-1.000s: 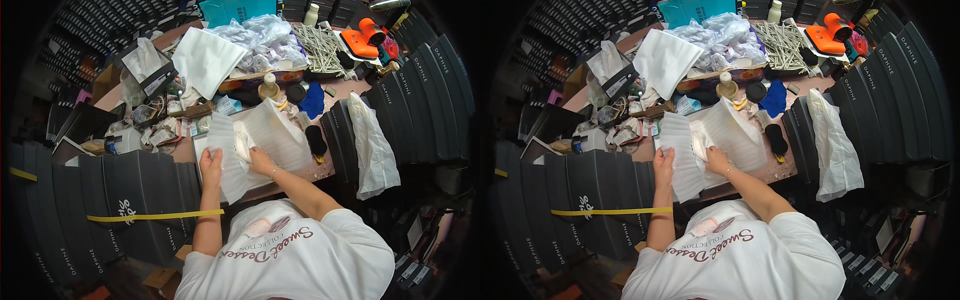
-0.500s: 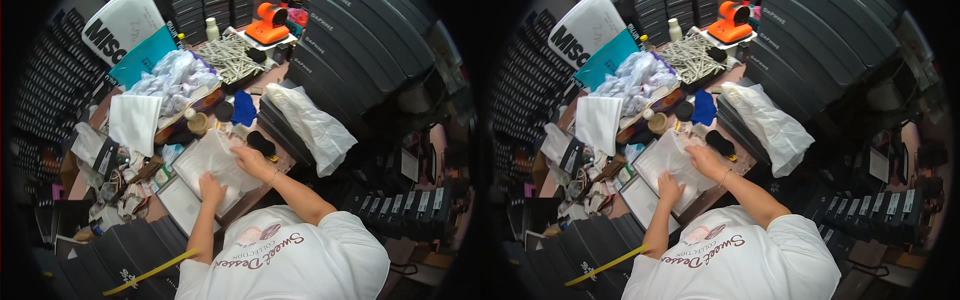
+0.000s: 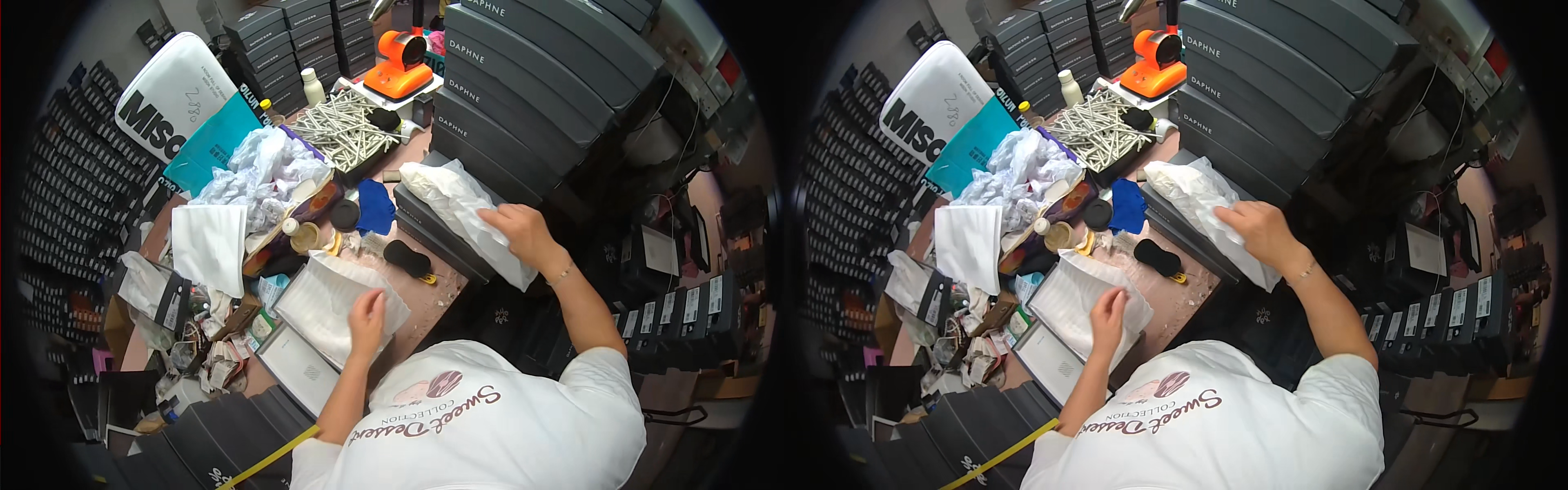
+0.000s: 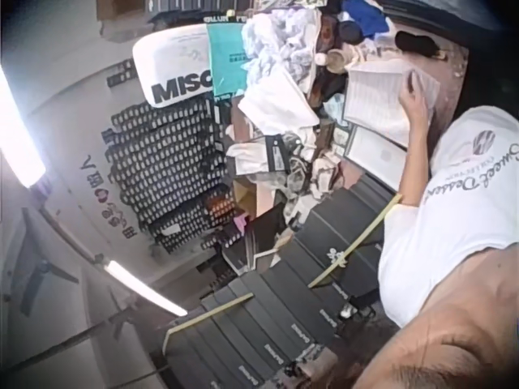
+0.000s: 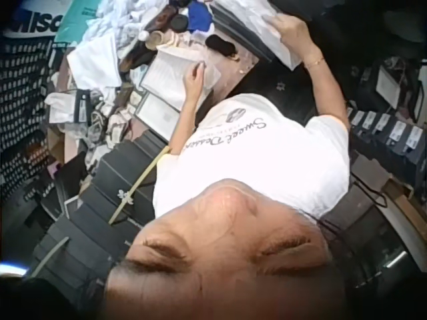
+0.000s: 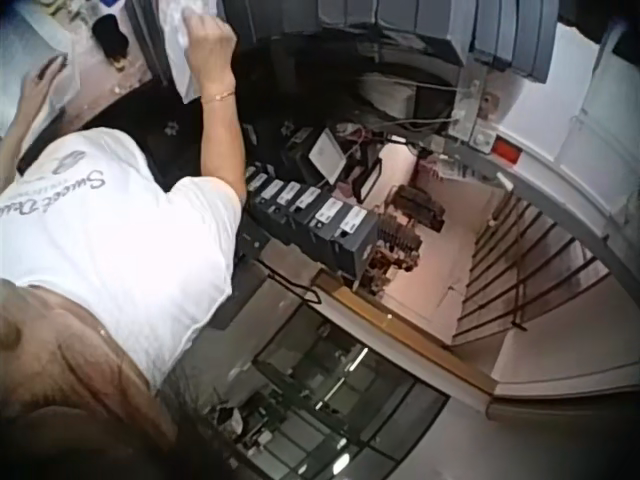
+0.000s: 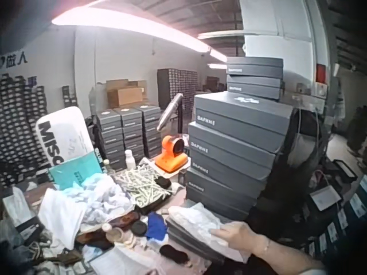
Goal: Cleaning and packing a pair of high-heeled shoes into a box at a manufacturing station.
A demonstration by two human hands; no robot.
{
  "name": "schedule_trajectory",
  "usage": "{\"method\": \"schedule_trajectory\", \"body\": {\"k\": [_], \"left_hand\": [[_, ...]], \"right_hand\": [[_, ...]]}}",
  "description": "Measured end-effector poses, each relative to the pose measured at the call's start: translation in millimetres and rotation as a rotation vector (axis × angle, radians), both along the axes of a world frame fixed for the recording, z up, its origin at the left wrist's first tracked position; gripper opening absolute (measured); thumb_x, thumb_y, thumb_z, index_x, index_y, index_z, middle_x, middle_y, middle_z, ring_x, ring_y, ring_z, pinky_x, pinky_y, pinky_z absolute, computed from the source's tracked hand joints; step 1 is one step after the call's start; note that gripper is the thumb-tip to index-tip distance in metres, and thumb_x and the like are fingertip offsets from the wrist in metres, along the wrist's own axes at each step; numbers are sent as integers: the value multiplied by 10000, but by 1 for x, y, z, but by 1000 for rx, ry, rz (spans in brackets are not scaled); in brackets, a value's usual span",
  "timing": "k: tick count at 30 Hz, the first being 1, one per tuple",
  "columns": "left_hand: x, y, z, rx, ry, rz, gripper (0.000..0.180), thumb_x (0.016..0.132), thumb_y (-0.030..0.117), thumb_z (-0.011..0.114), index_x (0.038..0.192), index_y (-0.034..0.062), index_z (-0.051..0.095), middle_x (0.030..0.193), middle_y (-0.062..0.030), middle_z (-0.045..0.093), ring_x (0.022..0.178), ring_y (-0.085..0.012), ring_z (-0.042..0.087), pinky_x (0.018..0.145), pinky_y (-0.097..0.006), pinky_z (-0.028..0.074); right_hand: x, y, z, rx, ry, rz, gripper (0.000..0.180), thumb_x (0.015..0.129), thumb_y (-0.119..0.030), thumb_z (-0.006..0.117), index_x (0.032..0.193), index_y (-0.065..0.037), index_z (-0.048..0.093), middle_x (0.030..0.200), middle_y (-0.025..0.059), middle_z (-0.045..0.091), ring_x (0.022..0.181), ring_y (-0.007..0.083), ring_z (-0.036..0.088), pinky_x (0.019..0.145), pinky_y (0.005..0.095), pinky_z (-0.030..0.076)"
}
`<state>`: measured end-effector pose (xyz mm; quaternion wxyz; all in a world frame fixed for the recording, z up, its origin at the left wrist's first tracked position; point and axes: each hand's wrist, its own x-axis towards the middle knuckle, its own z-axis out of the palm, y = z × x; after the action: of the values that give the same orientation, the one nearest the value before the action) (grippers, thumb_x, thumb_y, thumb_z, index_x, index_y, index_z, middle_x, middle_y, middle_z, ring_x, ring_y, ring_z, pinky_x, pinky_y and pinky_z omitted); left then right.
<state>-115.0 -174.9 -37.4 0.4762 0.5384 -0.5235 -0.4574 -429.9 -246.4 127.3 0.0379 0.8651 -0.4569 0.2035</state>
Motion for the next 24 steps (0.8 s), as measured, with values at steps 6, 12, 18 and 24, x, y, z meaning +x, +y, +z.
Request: {"method": "schedule_trajectory", "body": {"k": [6,12,18,24], "left_hand": [[-73,-18,42,766,1228,-396,565,967,457,412,1371,63,383,1267,-160,513,1091,-273,563,954,-394,449],[-40,17,47,83,797,51,513,875,254,570,1307,13,432,1177,-153,563,1022,-254,592,895,-360,479],[133,120,32,258,60,272,609,630,-83,703,1204,-16,513,1111,-108,597,1027,-208,580,855,-328,488],[127,110,65,192,-196,437,708,677,-98,662,1329,48,429,1188,-109,572,1095,-198,562,902,-305,464]], "right_hand": [[125,8,42,215,-296,562,387,667,-61,649,1048,-56,586,761,95,589,749,284,634,627,356,512],[179,101,2,971,-444,887,386,732,21,621,1114,-22,590,986,142,647,871,289,645,748,344,517],[154,58,-46,1489,-312,764,509,855,-14,532,1350,-22,415,1263,151,523,1123,238,545,905,345,471],[186,63,-68,1358,-223,718,763,854,-215,634,1488,-191,212,1270,246,404,1119,369,518,943,359,428]]}}
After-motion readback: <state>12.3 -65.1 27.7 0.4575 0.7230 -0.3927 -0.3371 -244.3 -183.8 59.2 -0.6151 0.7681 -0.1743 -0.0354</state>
